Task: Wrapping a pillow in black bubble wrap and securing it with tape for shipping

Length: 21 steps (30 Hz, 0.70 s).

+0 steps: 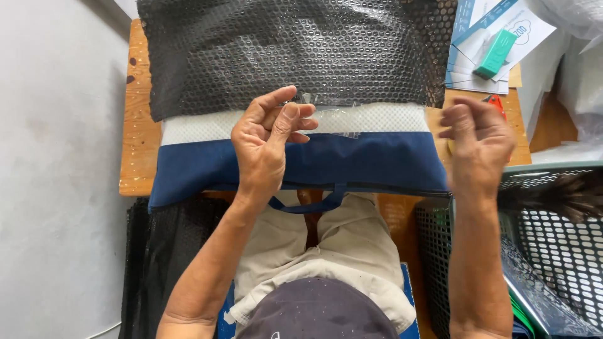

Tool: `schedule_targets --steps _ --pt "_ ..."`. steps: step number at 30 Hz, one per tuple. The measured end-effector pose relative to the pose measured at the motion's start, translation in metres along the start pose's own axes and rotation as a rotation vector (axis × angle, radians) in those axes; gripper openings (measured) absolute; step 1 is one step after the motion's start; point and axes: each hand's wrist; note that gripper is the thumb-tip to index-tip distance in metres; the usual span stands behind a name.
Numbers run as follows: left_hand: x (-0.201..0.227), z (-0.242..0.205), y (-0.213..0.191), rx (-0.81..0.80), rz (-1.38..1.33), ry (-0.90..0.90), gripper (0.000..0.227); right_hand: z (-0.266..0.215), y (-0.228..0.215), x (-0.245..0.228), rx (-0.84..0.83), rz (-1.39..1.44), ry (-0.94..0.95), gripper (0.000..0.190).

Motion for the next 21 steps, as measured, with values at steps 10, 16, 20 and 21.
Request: schedule_targets --steps 10,16,20,21 --pt "-0.031 -0.036 0.017 0.153 -0.161 0.1 0.028 -0.067 0.098 -0.047 -0.151 0.529 0.148 0.01" --pt "-0.053 -0.043 0.011 0.182 -0.148 0.336 0.03 -0.076 0.093 -0.088 -0.213 0.194 -0.217 0.005" --pt "-0.05 -0.04 0.02 0.243 -0.125 0.469 0.033 -0.078 0.091 -0.091 -0.202 0.093 -0.351 0.009" --pt "-0.051 -0.038 0.011 0.248 -0.125 0.469 0.033 -0.079 0.087 -0.095 -0.207 0.094 -0.352 0.009"
Point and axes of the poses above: each hand's wrist, its own z-axis towards the middle knuckle, its own y-axis out of the palm, x = y × z, and after that the axes turned 13 degrees about z, right-handed
